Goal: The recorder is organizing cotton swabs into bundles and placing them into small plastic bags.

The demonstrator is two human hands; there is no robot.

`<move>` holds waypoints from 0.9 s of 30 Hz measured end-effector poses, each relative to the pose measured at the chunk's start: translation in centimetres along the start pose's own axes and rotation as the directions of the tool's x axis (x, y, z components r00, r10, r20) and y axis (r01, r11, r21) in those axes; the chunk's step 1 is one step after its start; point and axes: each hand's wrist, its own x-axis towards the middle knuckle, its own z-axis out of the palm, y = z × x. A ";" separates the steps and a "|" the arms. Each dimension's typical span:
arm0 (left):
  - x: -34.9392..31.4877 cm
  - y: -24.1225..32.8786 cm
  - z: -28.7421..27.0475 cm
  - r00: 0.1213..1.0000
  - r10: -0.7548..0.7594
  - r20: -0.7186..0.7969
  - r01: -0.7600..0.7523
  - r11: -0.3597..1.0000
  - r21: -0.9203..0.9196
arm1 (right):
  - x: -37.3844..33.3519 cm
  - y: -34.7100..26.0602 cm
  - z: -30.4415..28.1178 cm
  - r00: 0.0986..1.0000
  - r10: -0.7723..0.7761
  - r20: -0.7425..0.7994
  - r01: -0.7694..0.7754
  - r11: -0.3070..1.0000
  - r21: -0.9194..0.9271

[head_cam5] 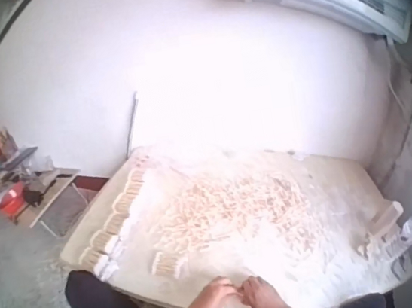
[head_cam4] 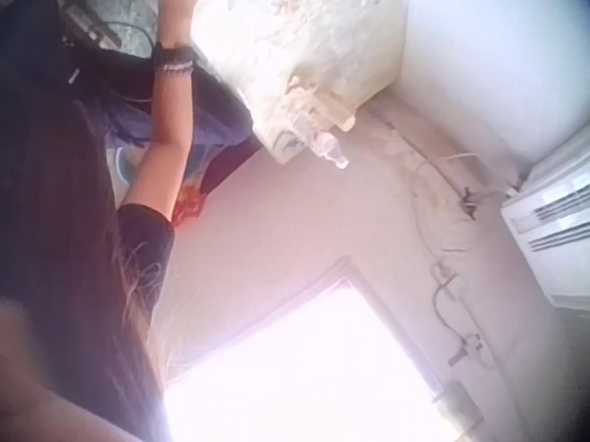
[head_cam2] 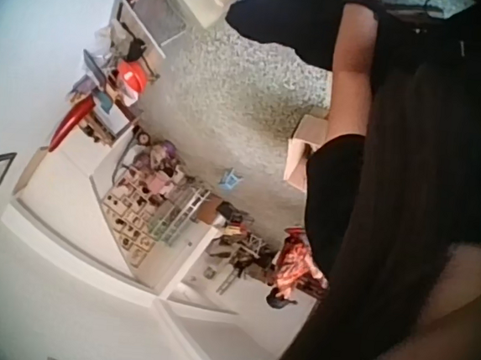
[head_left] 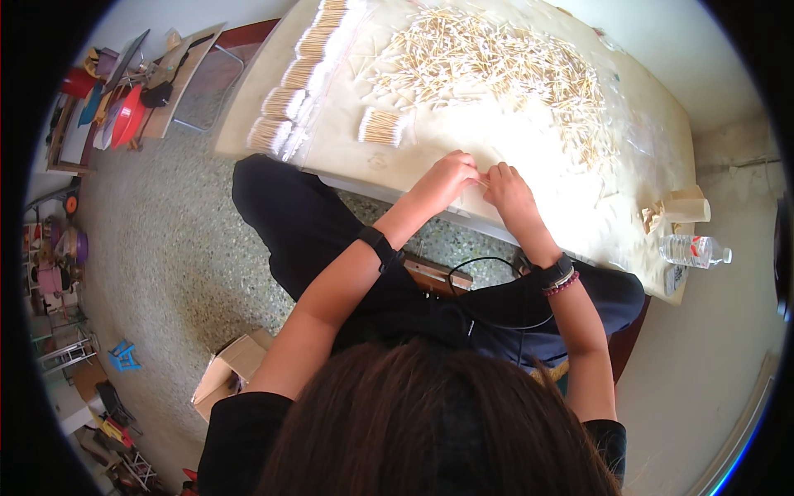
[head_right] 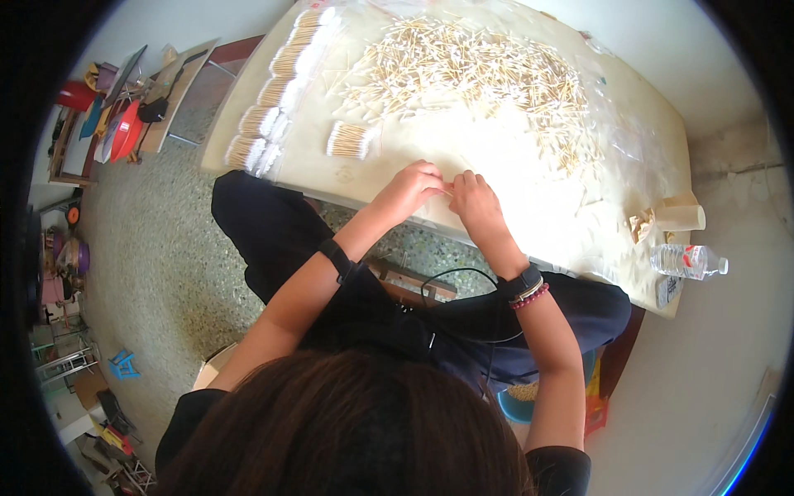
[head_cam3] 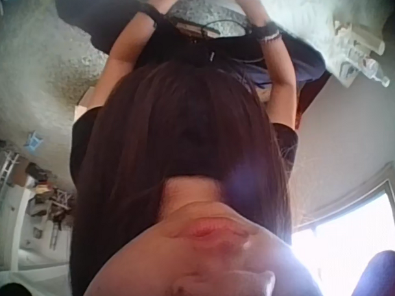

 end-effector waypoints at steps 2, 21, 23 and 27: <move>-0.3 0.1 0.0 1.000 -0.006 -0.011 0.006 1.000 0.003 | -0.2 -0.2 -0.4 0.994 0.086 0.070 -0.090 0.994 0.066; -0.9 1.5 0.1 0.996 0.043 -0.074 -0.043 0.999 0.003 | 0.6 -0.4 -0.9 0.968 0.183 0.174 -0.228 0.928 0.295; -0.6 2.1 0.0 0.995 0.051 -0.081 -0.049 0.998 0.037 | 0.3 0.2 -0.4 0.994 0.098 0.053 -0.108 0.967 0.232; -0.5 3.6 -1.4 0.993 0.053 -0.106 -0.044 0.995 0.087 | 0.8 -1.6 -3.2 0.827 0.444 0.344 -0.549 0.508 0.664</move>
